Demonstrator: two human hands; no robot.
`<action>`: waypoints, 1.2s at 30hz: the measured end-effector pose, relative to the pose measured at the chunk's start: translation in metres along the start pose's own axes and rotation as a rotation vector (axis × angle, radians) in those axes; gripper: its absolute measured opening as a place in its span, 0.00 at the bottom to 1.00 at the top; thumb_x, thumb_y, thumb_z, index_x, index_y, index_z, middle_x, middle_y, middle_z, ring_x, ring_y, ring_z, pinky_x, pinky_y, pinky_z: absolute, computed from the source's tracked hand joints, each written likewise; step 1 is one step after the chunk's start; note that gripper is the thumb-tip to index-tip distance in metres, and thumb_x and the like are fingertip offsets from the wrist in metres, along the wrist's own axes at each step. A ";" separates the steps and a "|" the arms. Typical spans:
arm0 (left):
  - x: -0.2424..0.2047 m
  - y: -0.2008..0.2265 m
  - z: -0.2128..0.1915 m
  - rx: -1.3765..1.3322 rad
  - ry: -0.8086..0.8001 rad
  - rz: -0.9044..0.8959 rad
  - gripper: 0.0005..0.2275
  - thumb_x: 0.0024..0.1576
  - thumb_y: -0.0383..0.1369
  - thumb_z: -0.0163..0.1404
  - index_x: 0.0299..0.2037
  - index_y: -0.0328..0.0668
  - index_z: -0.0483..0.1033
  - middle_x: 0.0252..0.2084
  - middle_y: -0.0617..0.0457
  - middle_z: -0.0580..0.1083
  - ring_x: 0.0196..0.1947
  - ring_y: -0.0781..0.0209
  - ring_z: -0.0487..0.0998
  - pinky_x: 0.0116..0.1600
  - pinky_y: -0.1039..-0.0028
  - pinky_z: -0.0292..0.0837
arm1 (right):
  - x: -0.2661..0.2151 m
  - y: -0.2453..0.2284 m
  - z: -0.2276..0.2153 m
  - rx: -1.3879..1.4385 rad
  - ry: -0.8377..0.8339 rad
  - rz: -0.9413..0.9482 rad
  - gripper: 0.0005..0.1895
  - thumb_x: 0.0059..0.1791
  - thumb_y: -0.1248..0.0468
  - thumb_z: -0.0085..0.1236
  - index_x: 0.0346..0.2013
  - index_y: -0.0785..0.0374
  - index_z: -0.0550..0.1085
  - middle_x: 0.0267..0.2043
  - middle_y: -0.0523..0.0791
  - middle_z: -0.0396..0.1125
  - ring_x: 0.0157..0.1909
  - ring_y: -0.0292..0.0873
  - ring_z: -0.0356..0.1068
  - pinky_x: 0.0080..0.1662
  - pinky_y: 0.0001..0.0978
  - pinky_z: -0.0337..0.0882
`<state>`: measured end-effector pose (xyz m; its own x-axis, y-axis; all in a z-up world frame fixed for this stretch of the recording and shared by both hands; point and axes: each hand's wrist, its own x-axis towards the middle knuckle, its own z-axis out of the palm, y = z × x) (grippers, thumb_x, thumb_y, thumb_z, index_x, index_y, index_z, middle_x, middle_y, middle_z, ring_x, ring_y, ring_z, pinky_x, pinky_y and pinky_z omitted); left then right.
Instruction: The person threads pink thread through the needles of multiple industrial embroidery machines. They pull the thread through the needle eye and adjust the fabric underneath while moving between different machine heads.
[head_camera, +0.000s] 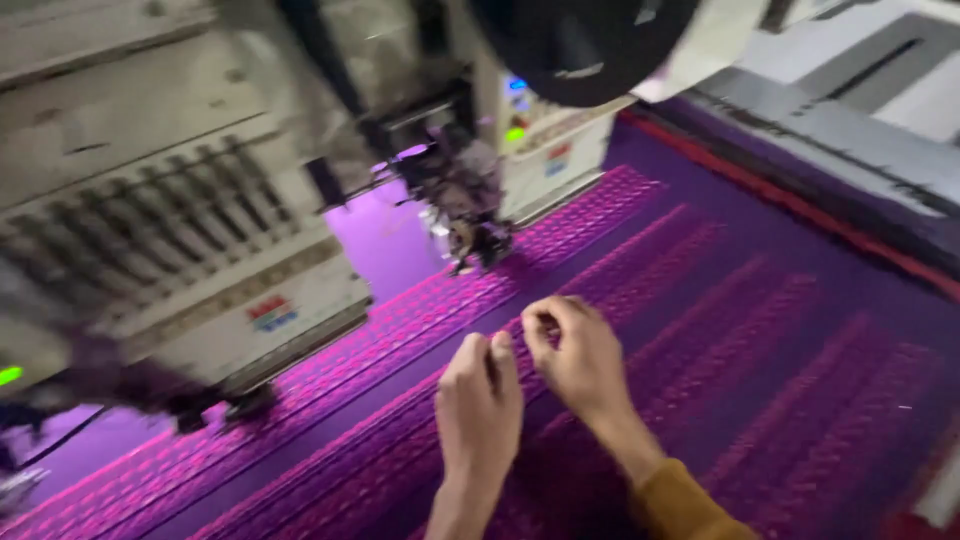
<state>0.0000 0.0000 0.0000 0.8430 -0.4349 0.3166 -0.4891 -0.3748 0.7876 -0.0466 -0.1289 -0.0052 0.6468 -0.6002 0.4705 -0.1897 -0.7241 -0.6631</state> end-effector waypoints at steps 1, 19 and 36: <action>-0.003 0.001 -0.007 0.015 0.016 -0.013 0.14 0.65 0.40 0.43 0.28 0.44 0.65 0.25 0.45 0.73 0.29 0.38 0.74 0.36 0.50 0.61 | -0.006 -0.003 0.003 0.017 -0.016 -0.009 0.05 0.46 0.62 0.55 0.32 0.54 0.79 0.32 0.41 0.77 0.36 0.45 0.75 0.44 0.38 0.70; -0.101 -0.064 -0.202 0.213 0.214 -0.322 0.20 0.68 0.43 0.40 0.22 0.46 0.61 0.11 0.57 0.59 0.09 0.64 0.60 0.22 0.65 0.56 | -0.054 -0.193 0.094 0.318 -0.480 0.415 0.14 0.51 0.54 0.59 0.44 0.57 0.83 0.27 0.41 0.77 0.25 0.34 0.75 0.37 0.25 0.77; -0.108 -0.088 -0.254 0.149 0.235 -0.341 0.17 0.67 0.46 0.38 0.26 0.51 0.65 0.13 0.60 0.68 0.11 0.62 0.69 0.21 0.65 0.64 | -0.033 -0.198 0.151 0.690 -0.459 0.820 0.11 0.55 0.65 0.58 0.29 0.61 0.71 0.23 0.42 0.63 0.20 0.35 0.57 0.22 0.26 0.55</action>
<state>0.0092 0.2880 0.0306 0.9814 -0.0740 0.1772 -0.1866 -0.5857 0.7888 0.0812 0.0861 0.0227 0.7498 -0.5214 -0.4074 -0.3241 0.2473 -0.9131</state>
